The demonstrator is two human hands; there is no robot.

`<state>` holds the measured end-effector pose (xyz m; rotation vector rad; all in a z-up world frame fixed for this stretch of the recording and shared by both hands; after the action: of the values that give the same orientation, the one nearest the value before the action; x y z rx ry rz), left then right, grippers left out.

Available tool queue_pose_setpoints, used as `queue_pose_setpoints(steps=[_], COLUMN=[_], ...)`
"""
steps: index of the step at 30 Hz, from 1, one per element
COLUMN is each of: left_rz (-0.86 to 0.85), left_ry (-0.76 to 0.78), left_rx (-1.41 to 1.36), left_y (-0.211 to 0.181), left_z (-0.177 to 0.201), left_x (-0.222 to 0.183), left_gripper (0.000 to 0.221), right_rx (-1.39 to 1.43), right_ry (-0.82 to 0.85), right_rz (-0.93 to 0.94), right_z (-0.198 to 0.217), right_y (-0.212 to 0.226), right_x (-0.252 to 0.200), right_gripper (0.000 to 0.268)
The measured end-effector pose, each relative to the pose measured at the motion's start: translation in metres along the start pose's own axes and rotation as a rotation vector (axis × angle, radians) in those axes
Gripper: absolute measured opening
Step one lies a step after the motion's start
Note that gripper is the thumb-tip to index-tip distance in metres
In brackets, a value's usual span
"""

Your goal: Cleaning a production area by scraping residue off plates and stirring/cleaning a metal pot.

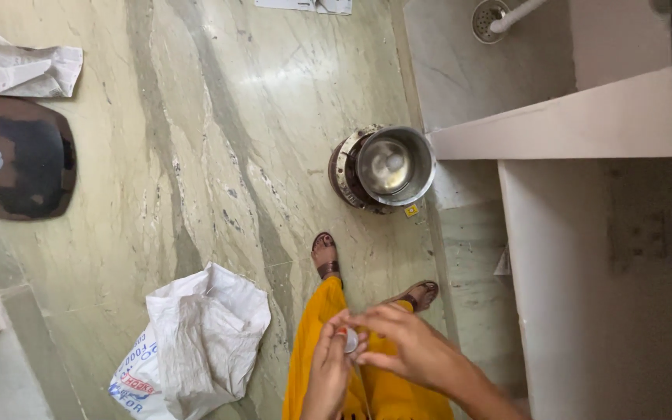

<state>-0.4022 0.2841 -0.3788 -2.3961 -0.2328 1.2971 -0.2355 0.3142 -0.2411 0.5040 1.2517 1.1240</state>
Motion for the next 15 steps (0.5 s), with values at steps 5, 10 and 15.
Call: queue_pose_setpoints(steps=[5, 10, 15], left_rz=[-0.025, -0.002, 0.051], left_ry=[0.077, 0.135, 0.094], left_rx=[-0.223, -0.245, -0.277], left_y=[0.001, 0.011, -0.007], left_z=[-0.039, -0.047, -0.056], left_x=[-0.005, -0.003, -0.006], left_gripper=[0.039, 0.04, 0.044], right_rx=[0.032, 0.066, -0.084], right_ry=[-0.078, -0.01, 0.026], right_rz=[0.102, 0.009, 0.084], right_z=[-0.007, 0.011, 0.021], right_y=[0.004, 0.01, 0.008], right_x=[-0.014, -0.022, -0.015], right_gripper=[0.045, 0.041, 0.031])
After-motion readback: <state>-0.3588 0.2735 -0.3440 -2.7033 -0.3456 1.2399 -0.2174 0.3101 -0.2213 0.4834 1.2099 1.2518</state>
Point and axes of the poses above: each hand's wrist, its own x-axis towards the middle knuckle, its own z-axis out of the back of the hand, y = z × x, the point moved 10 cm from there along x, towards the middle knuckle, and after that the axes turned 11 degrees about y, right-handed, at the moved point
